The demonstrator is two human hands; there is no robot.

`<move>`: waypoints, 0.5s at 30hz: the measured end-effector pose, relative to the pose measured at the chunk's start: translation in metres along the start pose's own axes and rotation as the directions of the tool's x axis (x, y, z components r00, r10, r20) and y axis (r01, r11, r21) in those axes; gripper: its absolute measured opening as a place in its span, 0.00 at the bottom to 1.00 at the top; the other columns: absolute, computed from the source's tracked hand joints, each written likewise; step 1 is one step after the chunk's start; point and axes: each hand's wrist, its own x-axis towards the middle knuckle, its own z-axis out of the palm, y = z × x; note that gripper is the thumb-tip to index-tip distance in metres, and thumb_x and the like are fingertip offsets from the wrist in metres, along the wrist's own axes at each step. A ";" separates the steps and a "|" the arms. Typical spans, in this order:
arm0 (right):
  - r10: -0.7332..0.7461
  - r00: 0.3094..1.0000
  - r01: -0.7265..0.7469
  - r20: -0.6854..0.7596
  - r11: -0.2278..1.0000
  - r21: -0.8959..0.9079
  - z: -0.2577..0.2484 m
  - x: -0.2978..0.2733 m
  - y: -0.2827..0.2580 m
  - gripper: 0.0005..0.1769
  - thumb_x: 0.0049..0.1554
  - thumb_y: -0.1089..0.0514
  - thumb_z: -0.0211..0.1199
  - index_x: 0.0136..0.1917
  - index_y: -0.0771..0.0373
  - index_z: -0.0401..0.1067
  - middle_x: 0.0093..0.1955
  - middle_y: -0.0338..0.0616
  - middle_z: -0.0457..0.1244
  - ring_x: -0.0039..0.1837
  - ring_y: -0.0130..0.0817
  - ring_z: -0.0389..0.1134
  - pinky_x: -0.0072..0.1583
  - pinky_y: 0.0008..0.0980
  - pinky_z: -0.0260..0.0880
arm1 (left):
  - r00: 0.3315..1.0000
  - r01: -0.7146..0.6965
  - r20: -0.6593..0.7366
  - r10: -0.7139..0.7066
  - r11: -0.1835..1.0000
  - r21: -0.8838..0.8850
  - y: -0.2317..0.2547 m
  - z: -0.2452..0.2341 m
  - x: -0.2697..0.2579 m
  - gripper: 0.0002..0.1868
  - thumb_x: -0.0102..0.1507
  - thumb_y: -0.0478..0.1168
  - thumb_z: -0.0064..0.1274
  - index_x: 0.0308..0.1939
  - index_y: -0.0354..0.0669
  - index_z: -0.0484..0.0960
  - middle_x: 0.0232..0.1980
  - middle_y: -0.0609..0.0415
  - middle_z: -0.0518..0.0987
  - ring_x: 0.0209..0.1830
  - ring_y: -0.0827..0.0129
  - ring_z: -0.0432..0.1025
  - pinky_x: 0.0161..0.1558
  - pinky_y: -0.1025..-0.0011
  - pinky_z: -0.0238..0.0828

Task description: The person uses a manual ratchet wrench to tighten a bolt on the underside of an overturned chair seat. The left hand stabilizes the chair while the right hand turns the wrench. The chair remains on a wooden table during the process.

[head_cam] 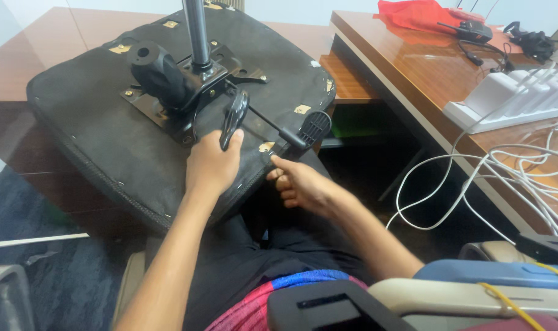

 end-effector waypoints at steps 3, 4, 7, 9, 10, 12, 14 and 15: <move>0.099 0.991 -0.099 -0.091 0.995 0.001 0.029 0.001 0.017 0.23 0.60 0.33 0.57 0.41 0.53 0.64 0.34 0.31 0.47 0.35 0.26 0.47 0.39 0.27 0.51 | 1.000 -0.003 0.010 0.002 1.000 0.018 -0.008 -0.012 -0.012 0.25 0.66 0.60 0.46 0.40 0.41 0.83 0.40 0.38 0.82 0.47 0.41 0.76 0.49 0.51 0.70; 0.128 0.991 -0.125 -0.036 0.989 0.075 0.036 0.001 0.023 0.26 0.60 0.31 0.58 0.41 0.54 0.63 0.34 0.32 0.48 0.36 0.27 0.49 0.40 0.28 0.52 | 1.000 -0.009 0.017 0.009 1.000 0.015 -0.010 -0.014 -0.015 0.25 0.66 0.59 0.46 0.39 0.41 0.83 0.39 0.38 0.82 0.46 0.41 0.76 0.48 0.51 0.70; 0.103 0.995 -0.104 0.016 0.969 0.222 0.054 0.008 0.029 0.30 0.58 0.27 0.60 0.42 0.56 0.65 0.37 0.33 0.54 0.38 0.28 0.54 0.44 0.30 0.54 | 0.997 0.007 0.072 -0.003 0.998 -0.062 -0.016 -0.025 -0.018 0.28 0.67 0.59 0.44 0.30 0.37 0.81 0.28 0.46 0.83 0.33 0.53 0.80 0.43 0.57 0.72; -0.030 0.992 0.056 -0.124 0.976 0.211 0.063 0.016 0.027 0.29 0.56 0.27 0.59 0.48 0.55 0.72 0.40 0.32 0.59 0.40 0.25 0.56 0.46 0.30 0.54 | 0.991 0.061 0.130 -0.044 0.989 -0.132 -0.016 -0.026 -0.018 0.27 0.67 0.59 0.44 0.29 0.38 0.78 0.26 0.49 0.81 0.27 0.57 0.78 0.37 0.59 0.73; -0.048 0.989 0.074 -0.137 0.978 0.197 0.065 0.020 0.023 0.30 0.56 0.28 0.57 0.50 0.55 0.73 0.43 0.33 0.63 0.43 0.26 0.60 0.49 0.30 0.55 | 0.986 0.089 0.155 -0.063 0.982 -0.168 -0.015 -0.027 -0.018 0.27 0.67 0.59 0.44 0.29 0.39 0.77 0.24 0.51 0.80 0.23 0.59 0.78 0.34 0.60 0.73; -0.082 0.983 0.110 -0.163 0.980 0.168 0.068 0.025 0.017 0.32 0.55 0.29 0.55 0.56 0.56 0.75 0.51 0.37 0.70 0.49 0.27 0.67 0.55 0.30 0.59 | 0.986 0.052 0.161 -0.029 0.989 -0.137 -0.012 -0.026 -0.018 0.28 0.67 0.59 0.44 0.27 0.39 0.78 0.24 0.52 0.80 0.22 0.63 0.77 0.34 0.63 0.72; -0.199 0.965 0.235 -0.170 0.944 0.232 0.073 0.026 0.020 0.30 0.58 0.34 0.57 0.57 0.60 0.76 0.53 0.42 0.70 0.53 0.32 0.69 0.59 0.35 0.65 | 0.986 0.026 0.166 -0.005 0.992 -0.124 -0.009 -0.024 -0.019 0.28 0.67 0.59 0.44 0.26 0.39 0.78 0.23 0.52 0.80 0.22 0.65 0.77 0.34 0.64 0.72; -0.255 0.951 0.296 -0.177 0.918 0.265 0.075 0.025 0.021 0.28 0.59 0.37 0.59 0.58 0.62 0.76 0.54 0.44 0.70 0.55 0.35 0.71 0.61 0.38 0.67 | 0.986 0.019 0.165 0.002 0.992 -0.127 -0.007 -0.023 -0.019 0.28 0.67 0.59 0.44 0.26 0.39 0.78 0.23 0.53 0.80 0.21 0.66 0.77 0.34 0.64 0.72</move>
